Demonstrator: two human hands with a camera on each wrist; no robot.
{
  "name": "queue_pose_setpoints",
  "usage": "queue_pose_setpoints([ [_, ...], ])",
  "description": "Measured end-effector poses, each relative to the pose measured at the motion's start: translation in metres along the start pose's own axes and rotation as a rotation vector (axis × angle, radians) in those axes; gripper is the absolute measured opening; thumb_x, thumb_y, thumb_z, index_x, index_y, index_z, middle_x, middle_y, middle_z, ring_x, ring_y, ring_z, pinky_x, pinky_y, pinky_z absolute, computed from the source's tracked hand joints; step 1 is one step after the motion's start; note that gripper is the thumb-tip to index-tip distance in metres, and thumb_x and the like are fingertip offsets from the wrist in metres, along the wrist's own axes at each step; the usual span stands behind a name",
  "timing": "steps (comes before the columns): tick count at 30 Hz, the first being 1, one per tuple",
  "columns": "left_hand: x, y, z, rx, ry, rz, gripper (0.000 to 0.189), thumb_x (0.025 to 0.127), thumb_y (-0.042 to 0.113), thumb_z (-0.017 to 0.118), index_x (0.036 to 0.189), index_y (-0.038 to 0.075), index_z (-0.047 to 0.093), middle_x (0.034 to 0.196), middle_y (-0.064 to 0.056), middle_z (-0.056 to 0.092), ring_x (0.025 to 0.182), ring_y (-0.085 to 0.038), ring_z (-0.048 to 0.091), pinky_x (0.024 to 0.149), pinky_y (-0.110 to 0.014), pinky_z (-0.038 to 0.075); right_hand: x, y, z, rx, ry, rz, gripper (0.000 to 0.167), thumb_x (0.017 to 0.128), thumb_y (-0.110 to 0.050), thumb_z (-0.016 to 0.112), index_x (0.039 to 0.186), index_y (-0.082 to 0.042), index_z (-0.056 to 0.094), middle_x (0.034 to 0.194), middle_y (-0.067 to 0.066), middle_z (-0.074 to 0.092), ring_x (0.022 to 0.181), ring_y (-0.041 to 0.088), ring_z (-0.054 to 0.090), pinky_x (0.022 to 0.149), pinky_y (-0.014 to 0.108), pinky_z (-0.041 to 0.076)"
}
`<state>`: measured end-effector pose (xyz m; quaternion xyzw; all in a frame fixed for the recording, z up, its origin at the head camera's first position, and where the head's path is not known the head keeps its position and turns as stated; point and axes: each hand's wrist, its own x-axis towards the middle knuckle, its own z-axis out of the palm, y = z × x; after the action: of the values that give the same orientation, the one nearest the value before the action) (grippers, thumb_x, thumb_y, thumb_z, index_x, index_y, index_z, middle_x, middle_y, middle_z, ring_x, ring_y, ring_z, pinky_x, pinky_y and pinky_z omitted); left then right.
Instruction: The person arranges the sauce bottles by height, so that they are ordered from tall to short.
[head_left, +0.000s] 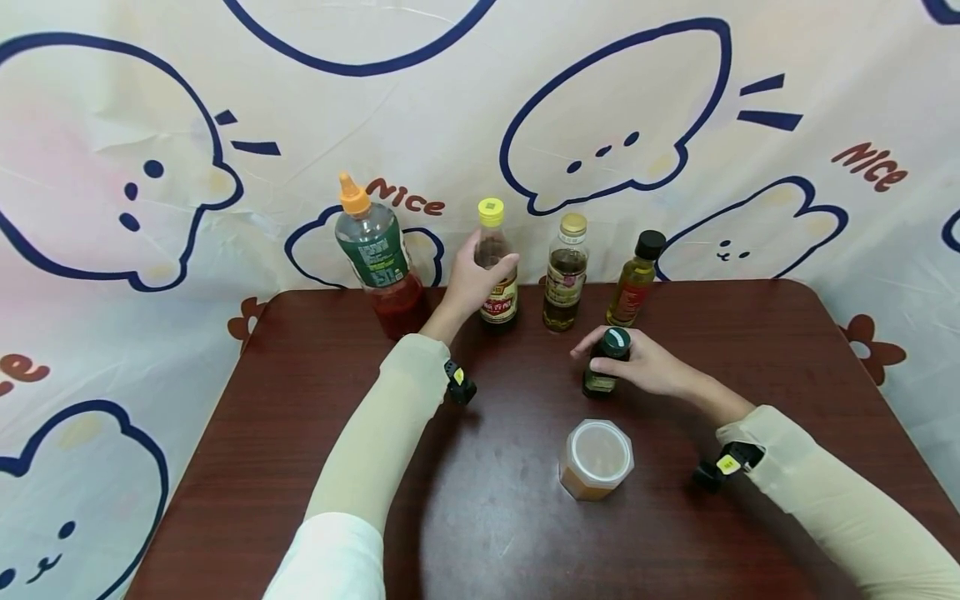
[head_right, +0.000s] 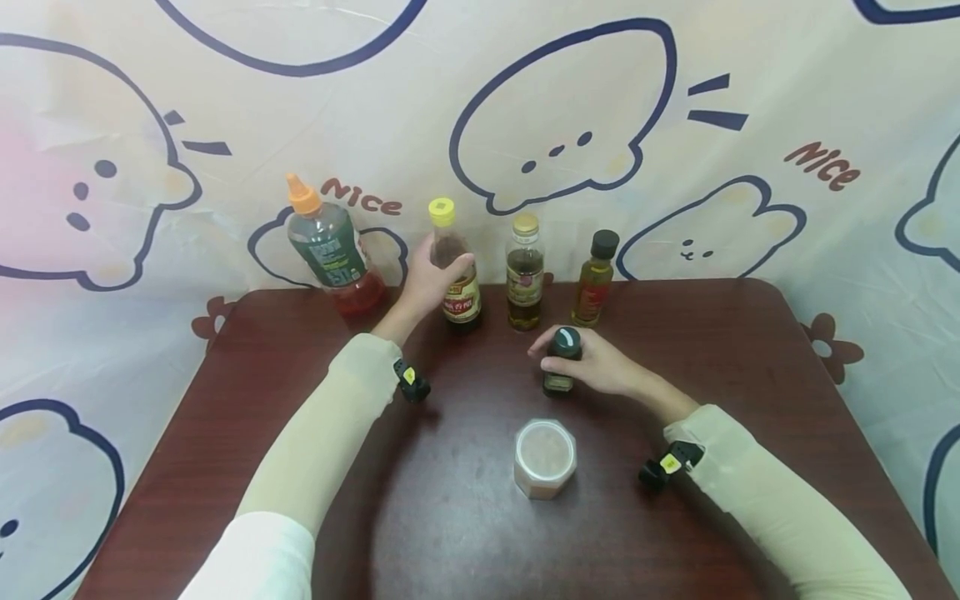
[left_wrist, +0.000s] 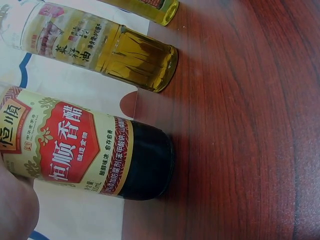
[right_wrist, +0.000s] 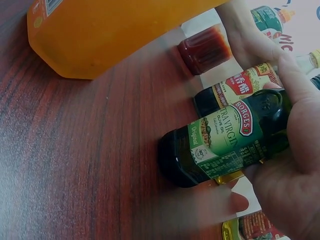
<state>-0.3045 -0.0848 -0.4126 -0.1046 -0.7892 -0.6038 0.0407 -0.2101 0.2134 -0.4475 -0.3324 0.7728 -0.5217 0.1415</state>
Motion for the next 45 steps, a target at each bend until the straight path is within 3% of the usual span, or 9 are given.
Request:
queue_pose_setpoints([
  [7,0.0,0.001,0.0,-0.006,-0.002,0.004,0.052,0.095,0.03,0.073,0.138,0.01,0.053,0.13,-0.007,0.06,0.121,-0.022,0.055,0.105,-0.044,0.046,-0.001,-0.003,-0.002,-0.001,-0.024,0.031,0.022,0.099,-0.005,0.065,0.121,-0.007,0.066,0.126,0.009,0.069,0.119,0.015,0.062,0.101,0.022,0.046],
  [15,-0.002,0.001,0.0,-0.004,-0.003,0.021,0.052,0.095,0.029,0.072,0.138,0.009,0.053,0.13,-0.008,0.06,0.12,-0.022,0.056,0.104,-0.043,0.047,-0.001,-0.002,-0.001,0.022,-0.032,0.021,0.017,0.101,-0.005,0.062,0.116,0.002,0.063,0.124,0.019,0.067,0.118,0.016,0.063,0.1,0.022,0.048],
  [26,-0.001,0.0,0.001,-0.018,-0.002,0.019,0.051,0.095,0.028,0.073,0.138,0.01,0.053,0.13,-0.008,0.06,0.12,-0.022,0.056,0.103,-0.043,0.047,0.001,-0.001,0.002,0.054,-0.013,-0.004,0.01,0.1,-0.003,0.062,0.11,-0.003,0.065,0.114,0.022,0.067,0.112,0.018,0.064,0.098,0.024,0.05],
  [35,-0.001,-0.001,-0.001,-0.016,-0.011,0.009,0.057,0.094,0.036,0.073,0.139,0.01,0.052,0.131,-0.007,0.059,0.121,-0.022,0.056,0.104,-0.042,0.047,0.001,-0.002,0.002,0.058,-0.009,-0.031,0.01,0.1,0.0,0.061,0.108,0.004,0.062,0.109,0.021,0.067,0.11,0.035,0.063,0.098,0.025,0.05],
  [45,0.0,-0.001,0.0,-0.013,-0.011,0.008,0.055,0.094,0.035,0.073,0.139,0.011,0.052,0.13,-0.007,0.059,0.12,-0.021,0.056,0.103,-0.042,0.047,-0.002,-0.015,-0.012,0.057,-0.009,-0.01,0.008,0.101,-0.002,0.06,0.108,0.002,0.062,0.109,0.023,0.066,0.108,0.031,0.066,0.095,0.026,0.053],
])
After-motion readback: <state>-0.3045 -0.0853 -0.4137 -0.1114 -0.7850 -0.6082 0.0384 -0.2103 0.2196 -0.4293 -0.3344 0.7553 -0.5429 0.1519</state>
